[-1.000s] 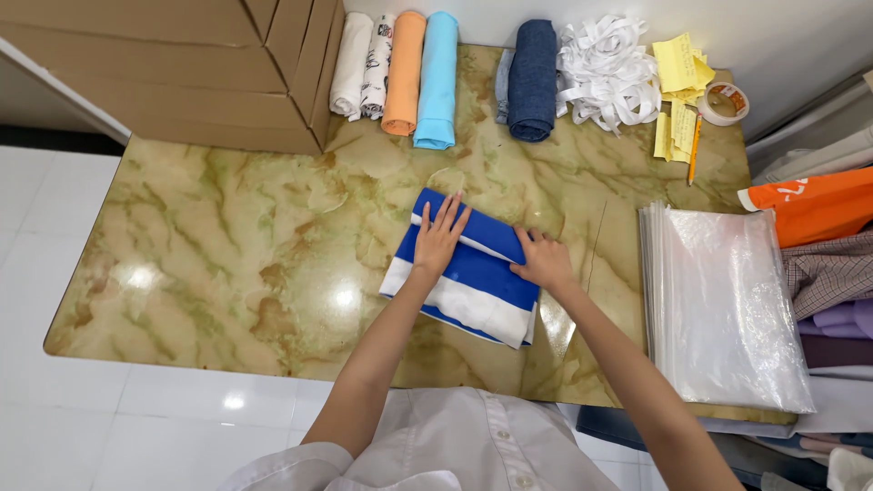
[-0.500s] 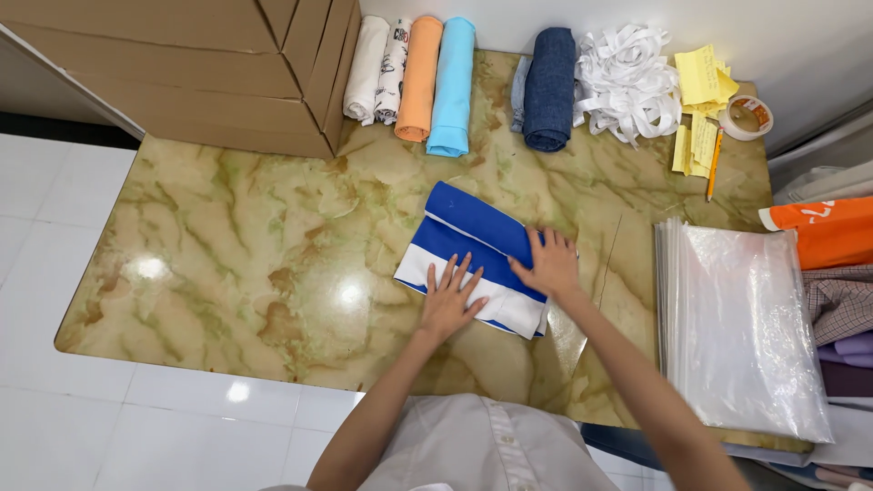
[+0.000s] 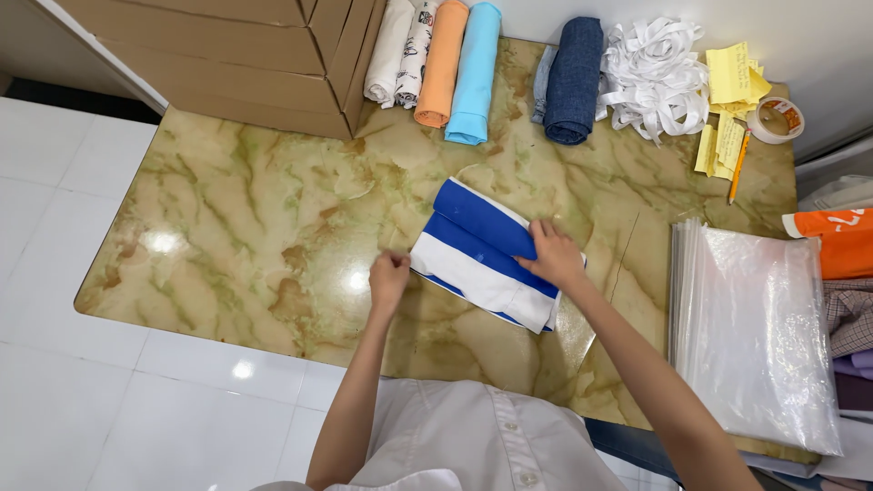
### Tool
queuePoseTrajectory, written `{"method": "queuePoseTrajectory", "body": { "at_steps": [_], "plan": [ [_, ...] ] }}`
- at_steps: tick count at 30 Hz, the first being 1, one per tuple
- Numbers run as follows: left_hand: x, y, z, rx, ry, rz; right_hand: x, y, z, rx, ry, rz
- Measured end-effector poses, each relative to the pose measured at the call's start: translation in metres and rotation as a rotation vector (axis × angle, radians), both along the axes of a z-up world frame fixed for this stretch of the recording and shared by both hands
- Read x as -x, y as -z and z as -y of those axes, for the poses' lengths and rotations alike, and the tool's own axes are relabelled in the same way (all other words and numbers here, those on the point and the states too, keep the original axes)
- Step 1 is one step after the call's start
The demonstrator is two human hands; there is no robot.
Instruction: The person folds a light blue shirt, a blue and white striped shirt, and a black shirt on a marble-patterned table. They retrieve the shirts from a nearby clothing rack, fold them neatly, and place them in a stack.
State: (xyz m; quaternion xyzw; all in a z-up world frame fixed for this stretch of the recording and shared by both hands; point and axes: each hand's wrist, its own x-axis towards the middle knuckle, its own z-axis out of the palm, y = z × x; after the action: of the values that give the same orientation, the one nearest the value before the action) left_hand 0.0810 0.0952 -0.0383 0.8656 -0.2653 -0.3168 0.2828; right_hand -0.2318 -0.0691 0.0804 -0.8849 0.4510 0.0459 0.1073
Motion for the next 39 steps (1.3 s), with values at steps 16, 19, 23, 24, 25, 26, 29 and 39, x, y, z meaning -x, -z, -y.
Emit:
{"method": "queuePoseTrajectory", "body": {
  "at_steps": [16, 19, 23, 24, 25, 26, 29, 39],
  "plan": [
    [0.064, -0.081, -0.016, 0.358, -0.468, -0.787, 0.004, -0.002, -0.011, 0.036, 0.047, 0.067],
    [0.054, -0.073, -0.009, 0.311, -0.448, -0.671, 0.002, -0.012, -0.007, -0.031, 0.040, 0.074],
    [0.046, -0.062, -0.002, 0.269, -0.404, -0.493, 0.006, -0.021, 0.009, -0.193, 0.081, 0.113],
    [0.044, -0.070, -0.005, 0.272, -0.395, -0.454, 0.007, -0.023, 0.013, -0.242, 0.097, 0.114],
    [0.045, -0.071, -0.005, 0.270, -0.397, -0.454, 0.009, -0.022, 0.015, -0.245, 0.096, 0.113],
    [0.045, -0.072, -0.004, 0.261, -0.377, -0.431, 0.011, -0.021, 0.017, -0.266, 0.101, 0.118],
    [0.048, -0.075, -0.006, 0.245, -0.335, -0.364, 0.017, -0.009, 0.019, -0.250, 0.080, 0.113],
    [0.136, -0.143, 0.010, 0.237, 0.462, 0.377, 0.013, 0.017, -0.030, 0.399, -0.089, -0.059]
  ]
}}
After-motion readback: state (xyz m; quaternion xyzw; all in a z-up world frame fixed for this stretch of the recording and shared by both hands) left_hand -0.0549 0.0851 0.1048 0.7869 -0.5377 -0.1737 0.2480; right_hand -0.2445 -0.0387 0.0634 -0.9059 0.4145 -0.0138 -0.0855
